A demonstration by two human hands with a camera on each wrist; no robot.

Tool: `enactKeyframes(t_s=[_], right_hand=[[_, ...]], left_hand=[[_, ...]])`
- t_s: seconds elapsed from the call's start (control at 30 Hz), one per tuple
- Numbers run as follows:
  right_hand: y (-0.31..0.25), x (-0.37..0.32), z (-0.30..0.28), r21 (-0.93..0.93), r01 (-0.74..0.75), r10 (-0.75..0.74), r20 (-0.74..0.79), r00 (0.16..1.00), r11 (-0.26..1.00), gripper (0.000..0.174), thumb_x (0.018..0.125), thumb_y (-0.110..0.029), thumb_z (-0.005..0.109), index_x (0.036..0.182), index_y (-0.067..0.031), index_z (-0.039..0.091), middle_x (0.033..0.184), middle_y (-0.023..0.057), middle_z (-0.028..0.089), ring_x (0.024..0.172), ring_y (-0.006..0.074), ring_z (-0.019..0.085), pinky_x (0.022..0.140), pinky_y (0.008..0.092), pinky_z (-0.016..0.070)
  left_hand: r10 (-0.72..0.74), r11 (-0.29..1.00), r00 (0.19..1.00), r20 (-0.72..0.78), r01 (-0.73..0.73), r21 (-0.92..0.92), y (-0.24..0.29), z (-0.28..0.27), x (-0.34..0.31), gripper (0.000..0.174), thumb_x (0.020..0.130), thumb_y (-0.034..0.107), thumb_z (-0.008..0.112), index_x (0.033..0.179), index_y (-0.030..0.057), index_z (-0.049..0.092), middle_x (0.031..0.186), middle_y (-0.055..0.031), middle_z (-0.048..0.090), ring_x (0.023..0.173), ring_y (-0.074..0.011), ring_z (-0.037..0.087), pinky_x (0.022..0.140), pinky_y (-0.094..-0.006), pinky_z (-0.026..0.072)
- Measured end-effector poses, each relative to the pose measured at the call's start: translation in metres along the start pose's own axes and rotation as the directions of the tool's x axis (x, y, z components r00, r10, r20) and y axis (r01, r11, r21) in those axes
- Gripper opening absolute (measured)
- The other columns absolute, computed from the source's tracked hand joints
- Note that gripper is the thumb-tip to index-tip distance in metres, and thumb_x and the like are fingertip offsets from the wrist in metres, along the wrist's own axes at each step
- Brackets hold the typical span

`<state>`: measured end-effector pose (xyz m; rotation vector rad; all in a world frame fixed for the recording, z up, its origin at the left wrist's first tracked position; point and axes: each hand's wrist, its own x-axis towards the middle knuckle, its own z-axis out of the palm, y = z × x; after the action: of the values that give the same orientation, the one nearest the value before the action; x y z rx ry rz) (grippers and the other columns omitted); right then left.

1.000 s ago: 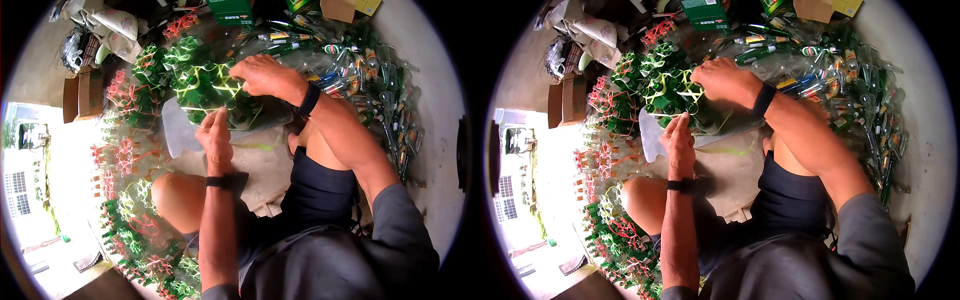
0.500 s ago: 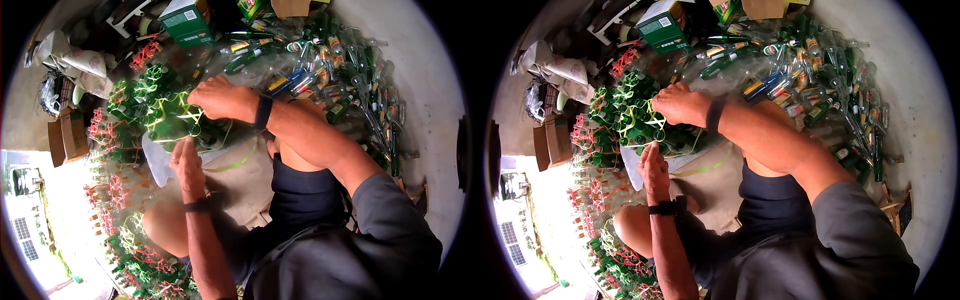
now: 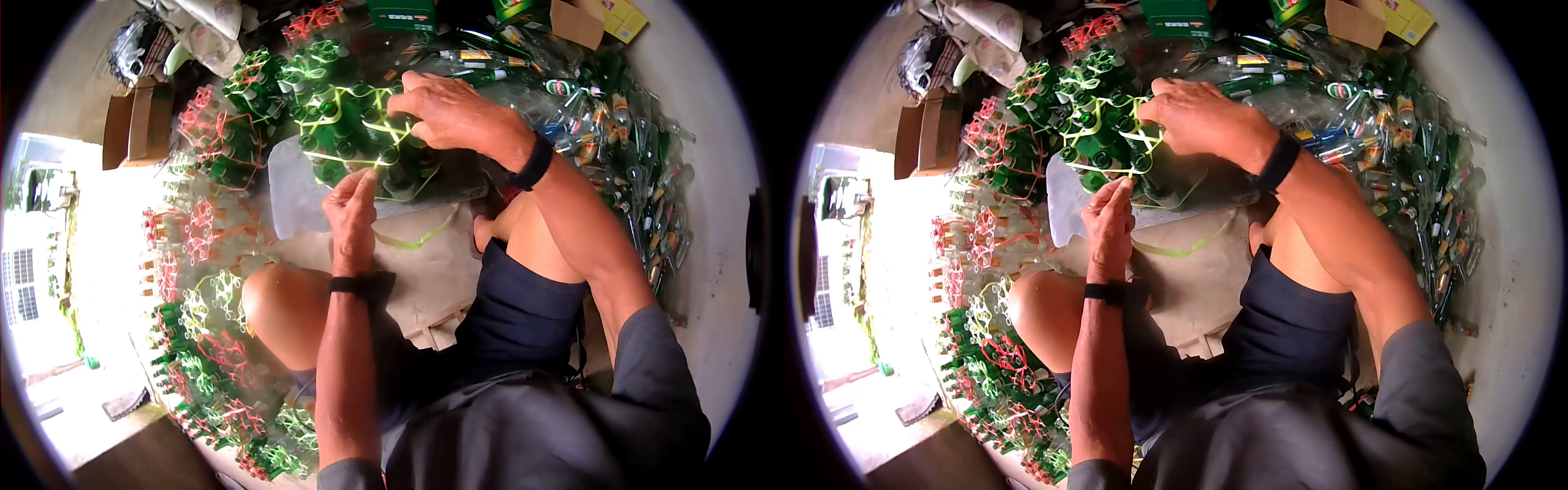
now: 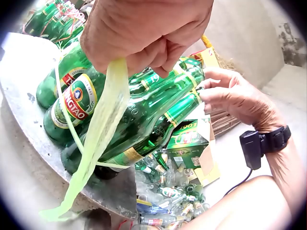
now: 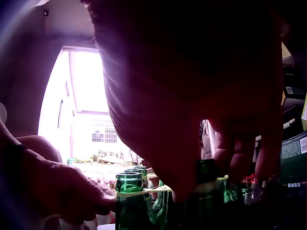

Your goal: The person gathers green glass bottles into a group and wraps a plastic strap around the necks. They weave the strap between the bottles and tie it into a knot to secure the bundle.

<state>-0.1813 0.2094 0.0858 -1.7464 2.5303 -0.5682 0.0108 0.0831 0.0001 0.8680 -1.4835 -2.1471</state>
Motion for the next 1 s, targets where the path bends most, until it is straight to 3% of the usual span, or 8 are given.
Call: enactKeyframes(t_s=[0.13, 0.23, 0.37, 0.43, 0.53, 0.67, 0.9, 1.0], right_hand=[[-0.011, 0.011, 0.006, 0.049, 0.173, -0.17, -0.058, 0.984, 0.984, 0.027, 0.082, -0.002, 0.062, 0.103, -0.0129, 0.077, 0.11, 0.0124, 0.064, 0.116, 0.034, 0.062, 0.093, 0.0482, 0.0512], [-0.02, 0.022, 0.011, 0.125, 0.325, -0.331, 0.021, 0.944, 0.937, 0.032, 0.077, 0.006, 0.058, 0.101, -0.0081, 0.074, 0.098, 0.0088, 0.063, 0.102, 0.0322, 0.063, 0.087, 0.0448, 0.05], [-0.025, 0.035, 0.012, 0.09, 0.244, -0.259, 0.297, 0.919, 0.966, 0.034, 0.078, 0.005, 0.057, 0.102, -0.0106, 0.075, 0.097, 0.0093, 0.067, 0.103, 0.0319, 0.063, 0.085, 0.0452, 0.0507], [-0.028, 0.043, 0.009, 0.084, 0.28, -0.292, 0.326, 0.899, 0.956, 0.036, 0.078, 0.005, 0.057, 0.104, -0.0108, 0.076, 0.1, 0.0102, 0.07, 0.102, 0.0339, 0.065, 0.085, 0.0452, 0.0513], [-0.032, 0.057, 0.005, 0.152, 0.113, -0.18, 0.565, 0.806, 0.982, 0.04, 0.078, 0.006, 0.056, 0.11, -0.0105, 0.075, 0.105, 0.013, 0.072, 0.098, 0.0369, 0.068, 0.081, 0.0443, 0.0535], [-0.028, 0.063, 0.009, 0.229, -0.003, -0.147, 0.638, 0.756, 0.973, 0.044, 0.08, 0.007, 0.052, 0.113, -0.0104, 0.075, 0.103, 0.0138, 0.071, 0.098, 0.0334, 0.069, 0.082, 0.0416, 0.0538], [-0.019, 0.077, 0.019, 0.271, -0.014, -0.195, 0.727, 0.658, 0.962, 0.044, 0.078, 0.007, 0.051, 0.114, -0.0074, 0.074, 0.104, 0.0156, 0.069, 0.1, 0.0339, 0.066, 0.083, 0.0415, 0.0529], [-0.023, 0.077, 0.014, 0.239, -0.026, -0.17, 0.759, 0.629, 0.971, 0.045, 0.077, 0.007, 0.051, 0.114, -0.0076, 0.074, 0.104, 0.0154, 0.066, 0.099, 0.0329, 0.065, 0.082, 0.0422, 0.0524]], left_hand=[[0.008, 1.0, 1.0, 0.002, -0.008, 0.003, -0.005, -0.003, 0.007, 0.018, 0.095, 0.017, 0.077, 0.104, 0.0018, 0.075, 0.063, 0.0124, 0.045, 0.05, 0.0009, 0.032, 0.045, -0.0207, 0.0217], [0.034, 0.999, 0.999, -0.003, -0.034, 0.026, -0.008, -0.002, 0.013, 0.019, 0.095, 0.017, 0.076, 0.105, 0.001, 0.076, 0.064, 0.0115, 0.047, 0.051, 0.0004, 0.033, 0.046, -0.0209, 0.023], [0.102, 0.99, 0.993, -0.061, -0.095, 0.106, -0.014, 0.001, 0.015, 0.021, 0.094, 0.02, 0.078, 0.1, -0.0005, 0.078, 0.068, 0.0099, 0.053, 0.054, -0.0007, 0.037, 0.048, -0.0223, 0.0259], [0.203, 0.972, 0.976, -0.077, -0.191, 0.137, -0.02, 0.002, 0.018, 0.022, 0.094, 0.02, 0.079, 0.096, -0.0022, 0.078, 0.07, 0.0094, 0.056, 0.058, -0.0009, 0.039, 0.051, -0.0226, 0.0276], [0.194, 0.973, 0.975, -0.109, -0.178, 0.145, -0.023, 0.002, 0.021, 0.023, 0.093, 0.019, 0.079, 0.09, -0.0035, 0.078, 0.072, 0.0073, 0.059, 0.06, -0.002, 0.041, 0.054, -0.023, 0.0297], [0.165, 0.968, 0.969, -0.182, -0.124, 0.219, -0.029, 0.006, 0.025, 0.026, 0.091, 0.021, 0.079, 0.084, -0.0041, 0.076, 0.069, 0.0057, 0.059, 0.059, -0.0031, 0.043, 0.053, -0.0234, 0.031], [0.087, 0.964, 0.947, -0.309, -0.001, 0.268, -0.026, 0.014, 0.026, 0.037, 0.09, 0.031, 0.082, 0.08, -0.0038, 0.076, 0.065, 0.0055, 0.058, 0.059, -0.0037, 0.044, 0.052, -0.0243, 0.0321], [0.113, 0.979, 0.947, -0.301, -0.054, 0.199, -0.029, 0.015, 0.026, 0.039, 0.09, 0.033, 0.081, 0.078, -0.0031, 0.075, 0.064, 0.0059, 0.058, 0.058, -0.0034, 0.044, 0.052, -0.0246, 0.032]])
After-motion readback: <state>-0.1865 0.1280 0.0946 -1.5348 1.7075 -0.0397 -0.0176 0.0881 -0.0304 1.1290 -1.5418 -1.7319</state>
